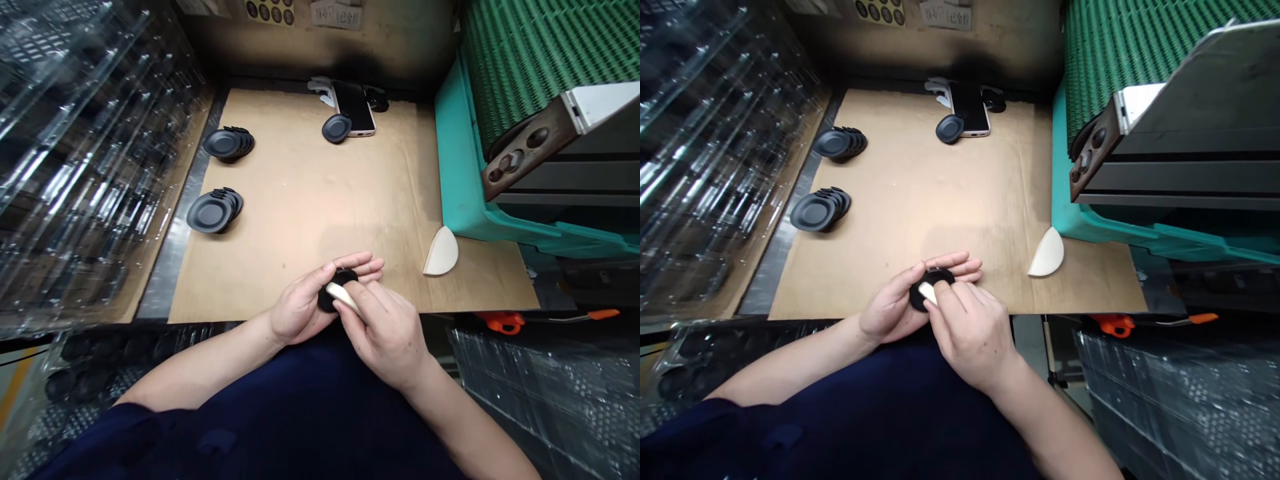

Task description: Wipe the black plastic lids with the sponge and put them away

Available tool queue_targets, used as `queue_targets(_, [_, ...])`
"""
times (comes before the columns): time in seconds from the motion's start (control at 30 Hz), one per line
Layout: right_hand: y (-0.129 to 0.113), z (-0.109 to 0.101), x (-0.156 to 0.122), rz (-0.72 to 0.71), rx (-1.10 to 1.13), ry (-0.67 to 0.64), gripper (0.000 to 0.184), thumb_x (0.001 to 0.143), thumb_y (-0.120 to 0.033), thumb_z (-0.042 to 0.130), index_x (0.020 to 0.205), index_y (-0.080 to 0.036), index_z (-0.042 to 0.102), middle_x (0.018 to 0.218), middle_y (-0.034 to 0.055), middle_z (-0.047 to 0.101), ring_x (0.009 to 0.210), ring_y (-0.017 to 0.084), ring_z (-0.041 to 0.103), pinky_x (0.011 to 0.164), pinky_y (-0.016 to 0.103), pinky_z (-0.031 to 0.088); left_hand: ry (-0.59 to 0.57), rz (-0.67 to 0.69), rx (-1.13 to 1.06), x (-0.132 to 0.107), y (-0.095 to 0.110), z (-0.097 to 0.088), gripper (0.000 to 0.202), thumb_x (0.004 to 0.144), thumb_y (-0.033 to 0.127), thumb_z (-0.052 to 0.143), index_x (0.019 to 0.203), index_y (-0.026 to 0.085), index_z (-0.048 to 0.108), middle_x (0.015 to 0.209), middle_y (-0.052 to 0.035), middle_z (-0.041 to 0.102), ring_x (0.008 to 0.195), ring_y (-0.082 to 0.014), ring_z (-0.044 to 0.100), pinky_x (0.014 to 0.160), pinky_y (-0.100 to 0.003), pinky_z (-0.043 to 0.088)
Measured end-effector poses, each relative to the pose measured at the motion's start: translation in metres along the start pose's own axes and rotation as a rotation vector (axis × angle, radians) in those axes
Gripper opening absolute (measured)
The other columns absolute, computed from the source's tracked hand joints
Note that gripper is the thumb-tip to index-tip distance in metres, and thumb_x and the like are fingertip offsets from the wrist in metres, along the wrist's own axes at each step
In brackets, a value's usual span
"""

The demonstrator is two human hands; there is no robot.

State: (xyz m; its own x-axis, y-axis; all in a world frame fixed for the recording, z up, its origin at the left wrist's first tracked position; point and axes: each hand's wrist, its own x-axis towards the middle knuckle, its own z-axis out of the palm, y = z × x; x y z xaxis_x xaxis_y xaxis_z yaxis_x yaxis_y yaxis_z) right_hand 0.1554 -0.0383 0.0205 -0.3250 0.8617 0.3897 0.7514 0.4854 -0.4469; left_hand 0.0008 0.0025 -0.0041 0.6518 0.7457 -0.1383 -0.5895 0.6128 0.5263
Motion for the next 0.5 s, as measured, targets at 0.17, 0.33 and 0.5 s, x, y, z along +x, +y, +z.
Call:
queue_targets(0.17, [0.008,-0.007,-0.003,0.038,-0.058,0.019,0.015,0.101,-0.020,0.055,0.110,-0.014,0.065,0.084,0.0055,0.068,0.076,0.018,0.065,0.071,0.030,0.050,-0.016,-0.014,-0.012,-0.002,-0.001,-0.001,0.049,0.108,0.035,0.032,0.142,0.013,0.059,0.153,-0.0175,0.053,0.149,-0.0312,0.042,0.126,-0.050,0.027])
queue_targets(0.33, [0.005,-0.014,-0.011,0.109,-0.008,-0.068,0.015,0.101,-0.021,0.054,0.109,-0.017,0.065,0.083,0.0032,0.066,0.074,0.015,0.064,0.068,0.028,0.049,-0.029,-0.006,0.003,-0.002,-0.001,-0.001,0.049,0.107,0.036,0.033,0.142,0.013,0.059,0.152,-0.0183,0.054,0.149,-0.0329,0.042,0.125,-0.052,0.028])
queue_targets(0.5, [-0.001,-0.008,-0.014,0.110,0.161,-0.087,0.013,0.100,-0.018,0.055,0.105,-0.017,0.066,0.083,0.0037,0.067,0.075,0.015,0.065,0.071,0.028,0.051,-0.005,0.030,0.001,-0.001,0.000,0.000,0.052,0.106,0.040,0.034,0.139,0.010,0.061,0.150,-0.0206,0.056,0.146,-0.0339,0.046,0.126,-0.051,0.025])
